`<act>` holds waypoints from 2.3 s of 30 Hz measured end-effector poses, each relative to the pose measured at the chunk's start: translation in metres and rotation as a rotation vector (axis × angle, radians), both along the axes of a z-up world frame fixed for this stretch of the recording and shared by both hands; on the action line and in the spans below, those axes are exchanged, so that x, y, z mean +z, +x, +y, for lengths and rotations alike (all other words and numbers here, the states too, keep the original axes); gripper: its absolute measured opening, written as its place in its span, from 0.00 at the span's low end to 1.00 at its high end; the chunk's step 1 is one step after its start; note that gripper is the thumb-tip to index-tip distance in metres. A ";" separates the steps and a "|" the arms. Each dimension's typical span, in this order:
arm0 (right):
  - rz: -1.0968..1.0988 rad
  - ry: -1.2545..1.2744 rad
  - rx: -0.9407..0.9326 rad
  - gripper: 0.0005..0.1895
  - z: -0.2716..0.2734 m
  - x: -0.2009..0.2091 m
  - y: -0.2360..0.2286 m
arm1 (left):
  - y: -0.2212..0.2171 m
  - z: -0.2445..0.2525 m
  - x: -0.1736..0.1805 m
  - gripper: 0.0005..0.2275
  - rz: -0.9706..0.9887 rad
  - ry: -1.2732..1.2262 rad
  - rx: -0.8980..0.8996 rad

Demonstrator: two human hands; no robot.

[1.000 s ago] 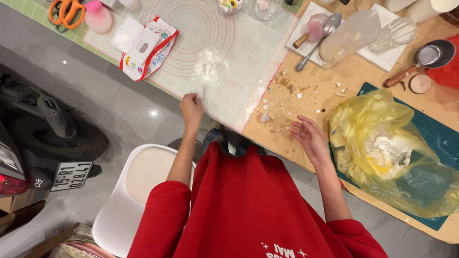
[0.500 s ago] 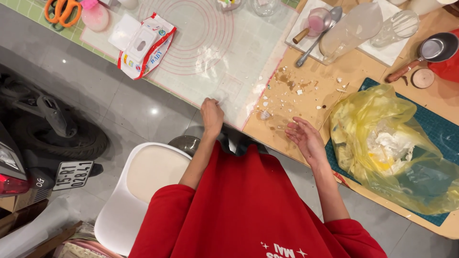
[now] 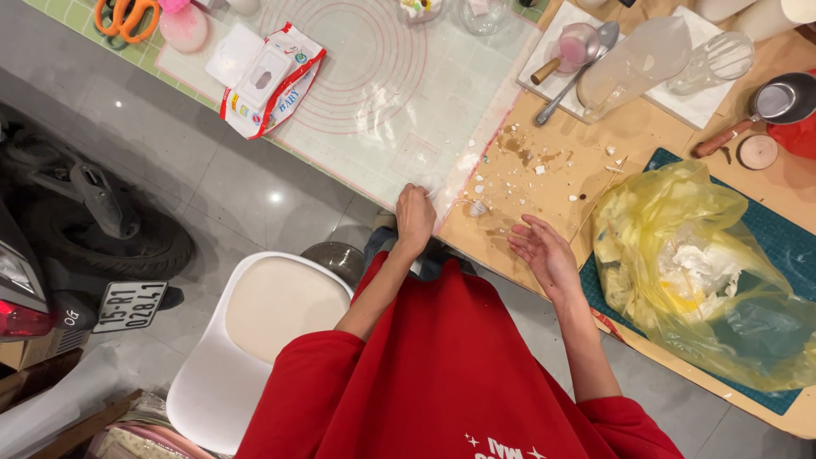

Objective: Cleaning wax scraps and debris from a workbench using wet wipes and a plastic bag.

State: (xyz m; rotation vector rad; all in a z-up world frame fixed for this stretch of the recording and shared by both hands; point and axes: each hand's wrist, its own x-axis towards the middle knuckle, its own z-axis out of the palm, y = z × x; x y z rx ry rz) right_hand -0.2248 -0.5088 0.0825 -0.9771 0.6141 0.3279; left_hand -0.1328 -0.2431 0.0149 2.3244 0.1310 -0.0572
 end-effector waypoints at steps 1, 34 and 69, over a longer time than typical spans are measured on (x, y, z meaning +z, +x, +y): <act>0.000 -0.001 0.001 0.20 0.000 0.000 0.000 | 0.000 -0.003 0.001 0.07 0.000 -0.001 0.001; -0.027 0.009 -0.052 0.20 -0.021 0.007 0.007 | -0.007 -0.006 -0.020 0.04 -0.105 0.138 -0.086; 0.001 -0.035 -0.128 0.20 0.106 0.013 0.094 | 0.174 0.089 -0.057 0.05 -0.001 -0.390 0.005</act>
